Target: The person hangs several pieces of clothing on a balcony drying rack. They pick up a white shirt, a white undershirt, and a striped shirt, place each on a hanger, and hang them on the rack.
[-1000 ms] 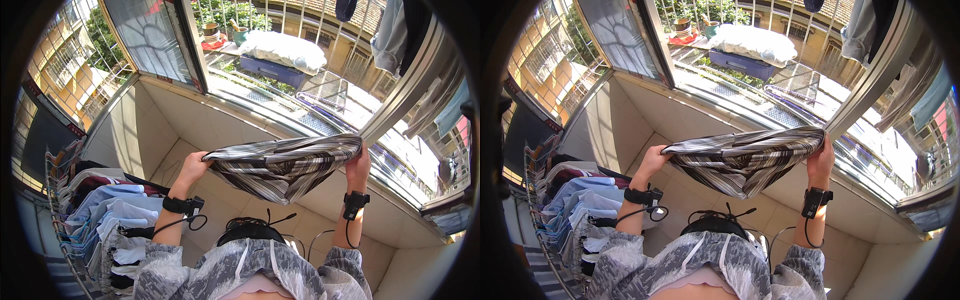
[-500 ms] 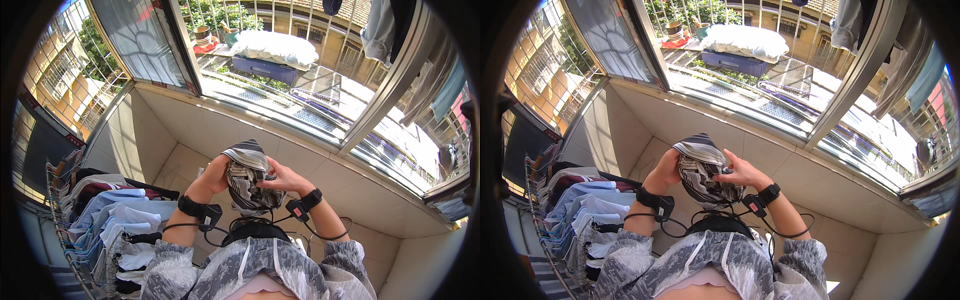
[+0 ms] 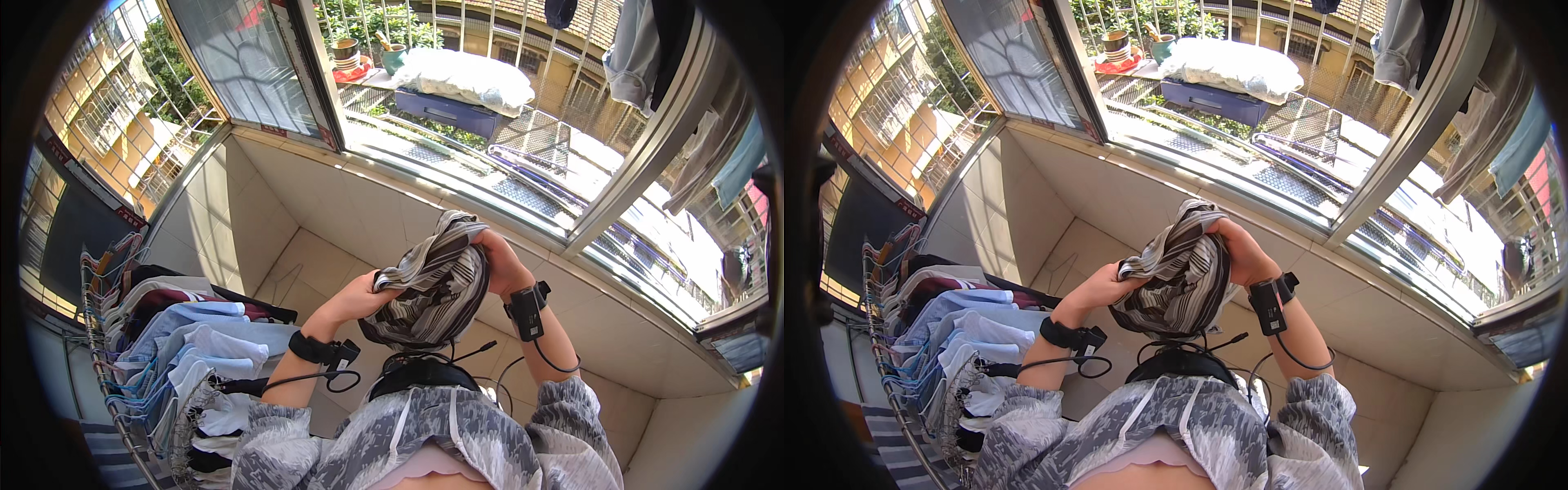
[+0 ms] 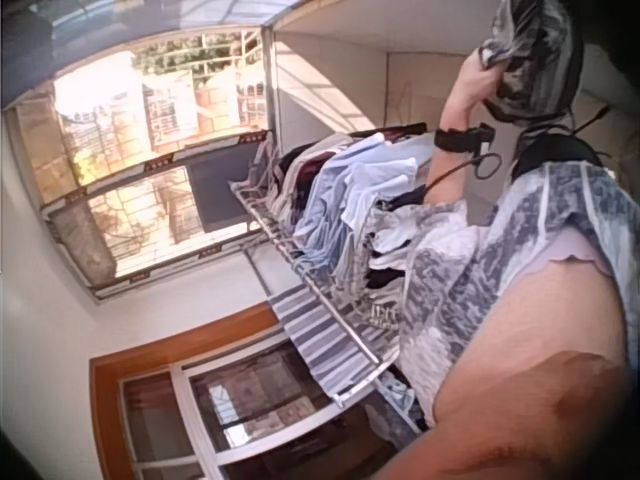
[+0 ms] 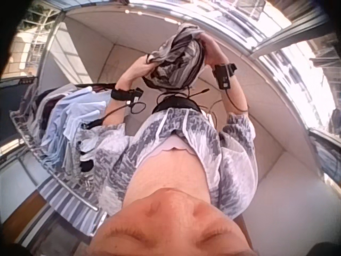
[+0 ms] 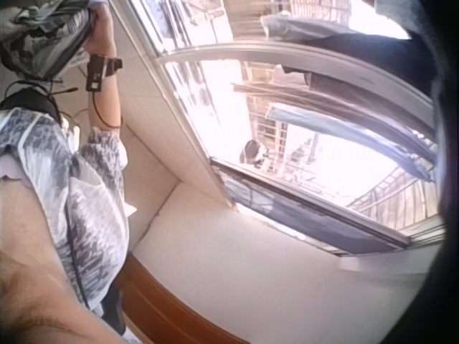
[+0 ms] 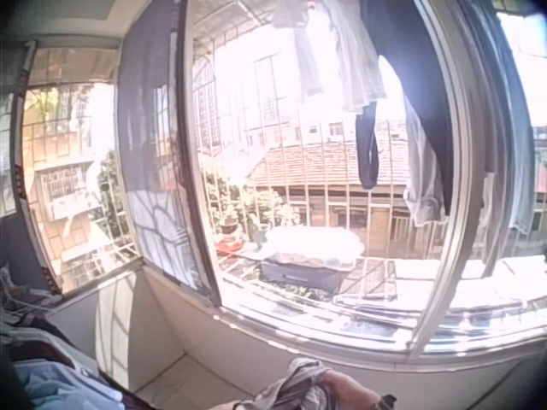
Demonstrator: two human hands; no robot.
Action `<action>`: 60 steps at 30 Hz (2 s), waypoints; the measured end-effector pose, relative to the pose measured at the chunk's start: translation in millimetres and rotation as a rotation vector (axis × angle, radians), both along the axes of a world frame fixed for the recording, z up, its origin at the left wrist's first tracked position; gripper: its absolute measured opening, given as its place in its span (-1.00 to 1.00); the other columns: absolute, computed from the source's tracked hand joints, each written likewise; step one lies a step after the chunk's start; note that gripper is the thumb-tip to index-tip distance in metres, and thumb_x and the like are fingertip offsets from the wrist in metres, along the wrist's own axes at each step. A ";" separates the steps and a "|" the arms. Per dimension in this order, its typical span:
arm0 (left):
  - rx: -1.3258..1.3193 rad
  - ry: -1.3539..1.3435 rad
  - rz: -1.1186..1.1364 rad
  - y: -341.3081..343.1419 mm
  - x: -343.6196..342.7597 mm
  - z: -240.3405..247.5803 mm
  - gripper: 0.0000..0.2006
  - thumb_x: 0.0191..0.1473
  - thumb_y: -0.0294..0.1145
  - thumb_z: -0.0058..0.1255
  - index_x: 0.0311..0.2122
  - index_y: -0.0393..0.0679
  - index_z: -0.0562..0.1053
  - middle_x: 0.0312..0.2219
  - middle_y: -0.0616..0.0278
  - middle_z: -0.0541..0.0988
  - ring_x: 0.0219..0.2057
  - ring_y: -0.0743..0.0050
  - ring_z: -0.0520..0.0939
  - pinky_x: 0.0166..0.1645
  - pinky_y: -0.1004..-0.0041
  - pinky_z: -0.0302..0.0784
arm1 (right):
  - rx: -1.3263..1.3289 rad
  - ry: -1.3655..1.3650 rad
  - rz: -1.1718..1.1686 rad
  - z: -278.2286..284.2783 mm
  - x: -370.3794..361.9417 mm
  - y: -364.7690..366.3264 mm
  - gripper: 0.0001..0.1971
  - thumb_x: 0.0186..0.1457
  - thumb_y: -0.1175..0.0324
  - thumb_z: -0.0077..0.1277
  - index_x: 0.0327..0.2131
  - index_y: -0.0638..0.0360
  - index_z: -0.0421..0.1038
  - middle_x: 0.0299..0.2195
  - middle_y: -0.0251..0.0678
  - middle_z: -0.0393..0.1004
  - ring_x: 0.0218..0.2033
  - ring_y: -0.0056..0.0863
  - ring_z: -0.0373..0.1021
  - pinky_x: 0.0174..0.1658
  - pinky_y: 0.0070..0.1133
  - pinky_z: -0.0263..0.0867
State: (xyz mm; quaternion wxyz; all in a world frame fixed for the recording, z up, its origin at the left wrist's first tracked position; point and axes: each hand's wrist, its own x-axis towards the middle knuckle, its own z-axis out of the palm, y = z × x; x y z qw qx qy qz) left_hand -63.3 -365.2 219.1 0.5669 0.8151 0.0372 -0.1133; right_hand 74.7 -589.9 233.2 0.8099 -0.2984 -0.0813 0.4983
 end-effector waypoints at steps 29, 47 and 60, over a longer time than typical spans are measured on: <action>0.505 -0.436 0.475 -10.1 28.2 1.9 -0.64 -0.20 -0.36 0.08 -0.21 -0.23 0.40 -0.42 -0.12 0.53 -0.34 -0.12 0.53 -0.27 0.23 0.45 | -0.436 -0.705 0.138 -4.1 7.0 11.4 -0.58 -0.16 0.53 -0.04 -0.11 0.30 0.32 -0.23 -0.38 0.38 -0.19 -0.65 0.24 -0.08 -0.69 0.16; 0.408 -0.426 0.287 -18.1 20.6 -7.3 -0.60 -0.20 -0.49 0.12 -0.15 -0.17 0.38 -0.33 -0.05 0.53 -0.27 -0.06 0.53 -0.22 0.30 0.47 | -0.964 -1.381 -0.204 -17.6 11.5 21.7 -0.71 -0.09 0.24 0.03 -0.30 0.21 0.45 -0.48 -0.16 0.47 -0.39 -0.41 0.42 -0.28 -0.52 0.33; -1.450 0.114 0.116 -2.5 15.7 -10.4 -0.67 0.06 -0.29 -0.19 -0.16 -0.33 0.38 -0.57 0.20 0.51 -0.45 0.37 0.51 -0.27 0.41 0.45 | -0.149 -0.070 0.174 -14.4 -3.6 28.9 -0.63 0.06 0.21 -0.05 -0.15 0.29 0.37 -0.26 -0.23 0.48 -0.32 -0.50 0.44 -0.22 -0.56 0.37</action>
